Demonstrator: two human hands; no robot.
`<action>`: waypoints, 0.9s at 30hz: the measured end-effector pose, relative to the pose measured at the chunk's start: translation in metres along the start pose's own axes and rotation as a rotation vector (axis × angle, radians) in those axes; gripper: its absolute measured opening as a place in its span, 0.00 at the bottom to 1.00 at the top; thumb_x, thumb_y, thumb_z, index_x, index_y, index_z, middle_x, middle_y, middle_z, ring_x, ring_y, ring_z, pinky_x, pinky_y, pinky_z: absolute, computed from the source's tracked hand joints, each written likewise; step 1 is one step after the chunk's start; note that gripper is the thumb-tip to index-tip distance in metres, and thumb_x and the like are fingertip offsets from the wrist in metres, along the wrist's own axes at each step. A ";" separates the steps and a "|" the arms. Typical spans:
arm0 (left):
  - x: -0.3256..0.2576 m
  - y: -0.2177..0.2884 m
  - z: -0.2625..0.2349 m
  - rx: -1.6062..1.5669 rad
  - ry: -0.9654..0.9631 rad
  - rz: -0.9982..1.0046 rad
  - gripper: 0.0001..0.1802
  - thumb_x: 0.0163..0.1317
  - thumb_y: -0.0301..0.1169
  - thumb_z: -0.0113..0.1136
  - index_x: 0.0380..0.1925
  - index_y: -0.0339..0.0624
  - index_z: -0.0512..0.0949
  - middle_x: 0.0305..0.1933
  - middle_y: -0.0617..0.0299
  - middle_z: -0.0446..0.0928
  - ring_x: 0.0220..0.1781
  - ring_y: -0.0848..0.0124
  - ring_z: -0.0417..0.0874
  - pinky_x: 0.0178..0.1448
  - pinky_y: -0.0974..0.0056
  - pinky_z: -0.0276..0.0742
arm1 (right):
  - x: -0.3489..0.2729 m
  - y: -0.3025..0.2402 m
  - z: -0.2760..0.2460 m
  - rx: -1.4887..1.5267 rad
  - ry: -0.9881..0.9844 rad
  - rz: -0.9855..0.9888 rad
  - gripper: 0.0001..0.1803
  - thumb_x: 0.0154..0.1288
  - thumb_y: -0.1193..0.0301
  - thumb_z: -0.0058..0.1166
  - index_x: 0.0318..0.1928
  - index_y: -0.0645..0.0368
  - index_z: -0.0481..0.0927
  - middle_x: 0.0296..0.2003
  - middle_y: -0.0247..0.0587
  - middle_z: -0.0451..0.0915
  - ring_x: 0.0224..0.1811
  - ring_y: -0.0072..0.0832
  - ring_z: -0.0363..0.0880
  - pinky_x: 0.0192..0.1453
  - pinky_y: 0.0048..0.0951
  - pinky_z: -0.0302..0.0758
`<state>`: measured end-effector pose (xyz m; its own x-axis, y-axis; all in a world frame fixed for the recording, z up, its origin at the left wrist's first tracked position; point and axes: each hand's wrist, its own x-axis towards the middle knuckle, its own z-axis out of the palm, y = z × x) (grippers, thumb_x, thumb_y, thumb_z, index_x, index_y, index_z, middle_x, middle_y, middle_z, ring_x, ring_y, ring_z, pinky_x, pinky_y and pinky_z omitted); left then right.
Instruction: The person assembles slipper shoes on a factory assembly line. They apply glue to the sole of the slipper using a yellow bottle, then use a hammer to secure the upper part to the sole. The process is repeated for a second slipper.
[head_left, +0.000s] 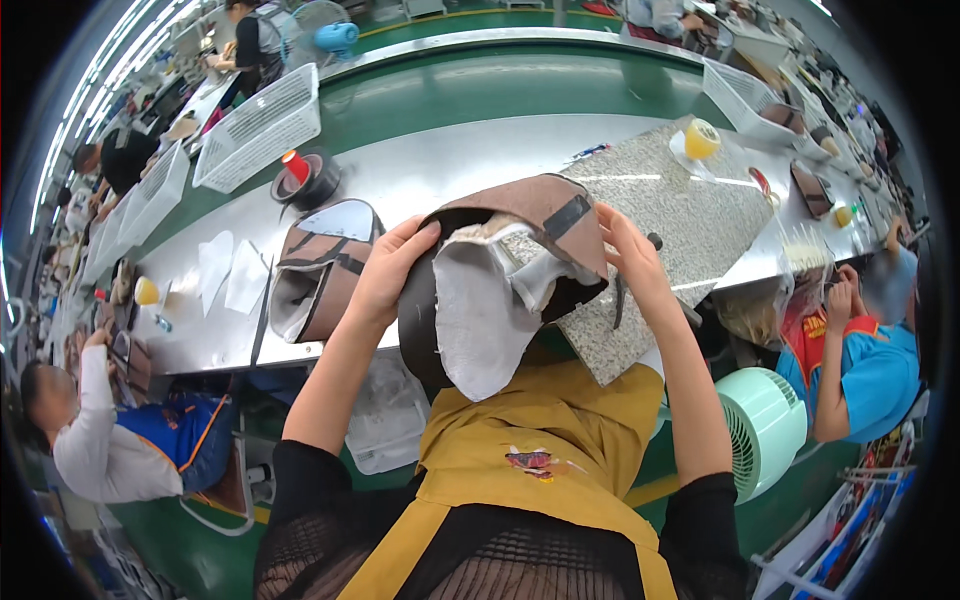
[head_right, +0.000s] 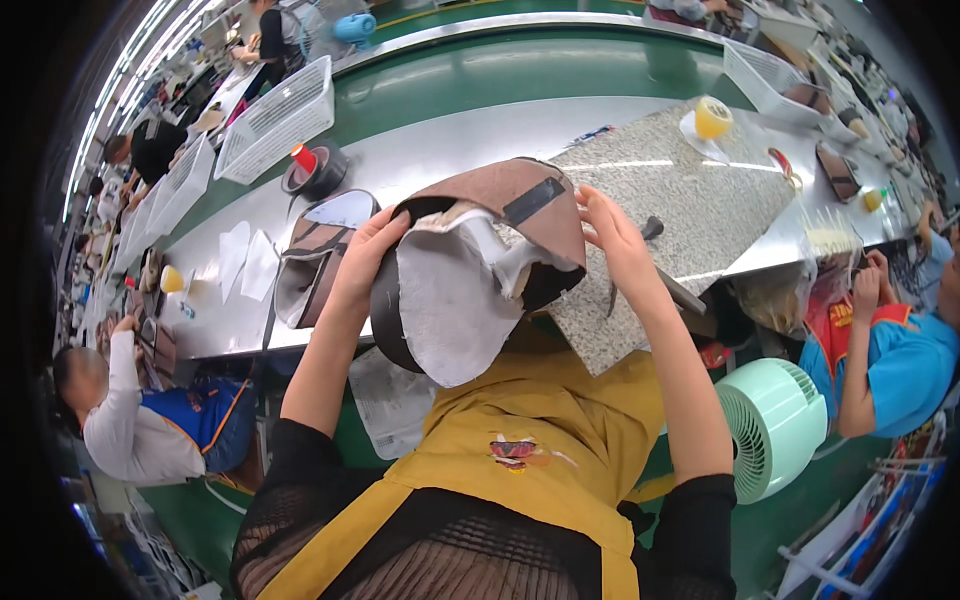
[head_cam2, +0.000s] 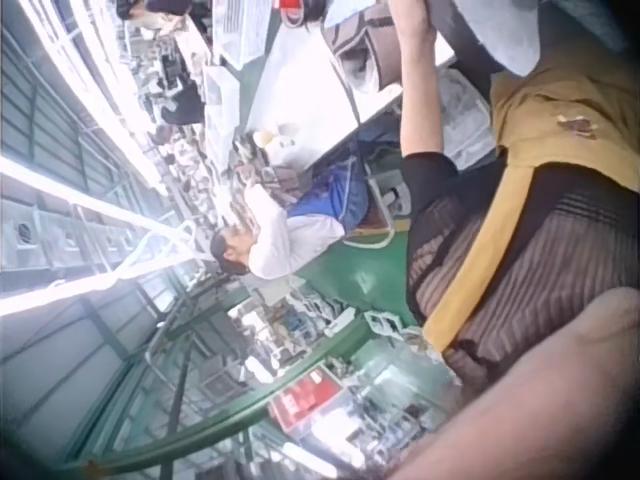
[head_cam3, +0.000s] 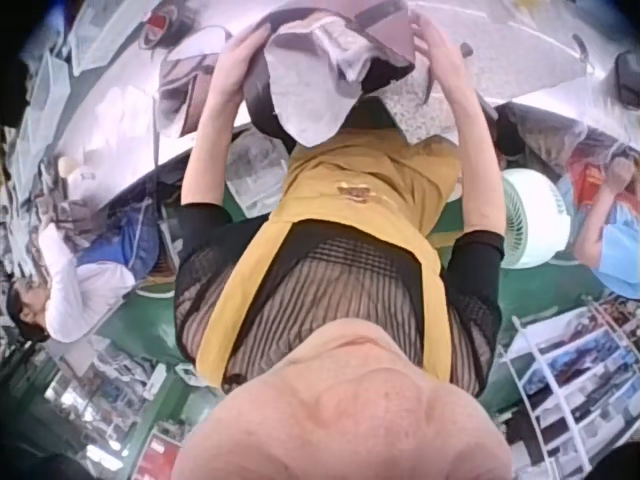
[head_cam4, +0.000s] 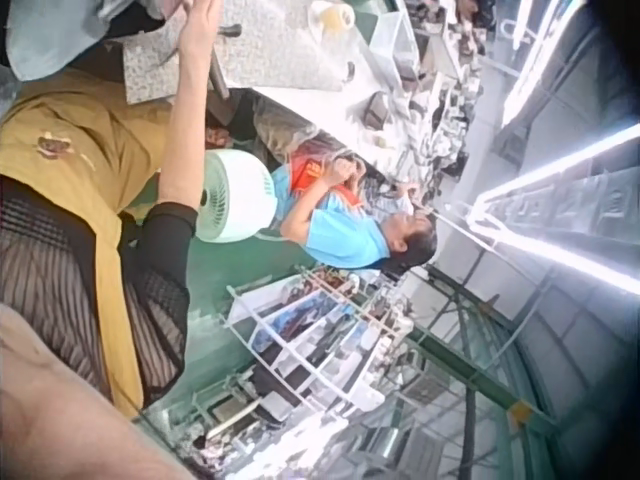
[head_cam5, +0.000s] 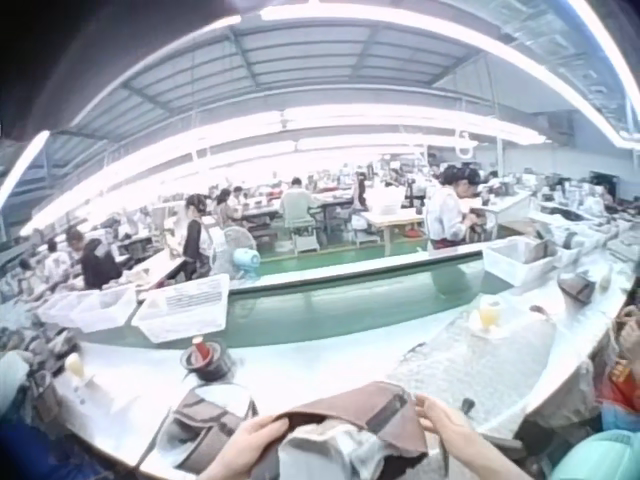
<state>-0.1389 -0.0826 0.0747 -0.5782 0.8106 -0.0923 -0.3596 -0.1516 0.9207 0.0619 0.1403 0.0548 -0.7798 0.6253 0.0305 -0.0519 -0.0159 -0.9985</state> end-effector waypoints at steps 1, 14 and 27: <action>0.000 -0.002 0.002 0.009 -0.003 0.023 0.12 0.68 0.31 0.54 0.46 0.36 0.78 0.40 0.64 0.81 0.37 0.81 0.80 0.41 0.75 0.76 | 0.005 -0.004 -0.001 0.027 -0.026 0.040 0.23 0.75 0.57 0.41 0.57 0.63 0.73 0.51 0.39 0.76 0.55 0.24 0.72 0.57 0.25 0.68; 0.022 -0.016 0.001 0.861 0.202 0.635 0.24 0.59 0.15 0.46 0.55 0.42 0.75 0.51 0.56 0.77 0.57 0.65 0.75 0.62 0.63 0.68 | -0.063 -0.050 0.015 -1.192 -0.185 -0.845 0.13 0.50 0.73 0.62 0.39 0.53 0.80 0.30 0.30 0.73 0.43 0.30 0.75 0.60 0.42 0.68; 0.015 -0.052 0.020 0.823 -0.031 0.409 0.13 0.65 0.26 0.54 0.49 0.39 0.79 0.51 0.58 0.77 0.53 0.70 0.76 0.58 0.66 0.70 | -0.102 -0.103 -0.018 -0.565 -0.203 -0.692 0.11 0.50 0.70 0.61 0.36 0.56 0.80 0.33 0.36 0.77 0.36 0.35 0.78 0.51 0.39 0.74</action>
<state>-0.1145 -0.0510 0.0325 -0.5211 0.7995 0.2988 0.5100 0.0109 0.8601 0.1586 0.0921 0.1539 -0.7859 0.2028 0.5841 -0.2771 0.7290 -0.6259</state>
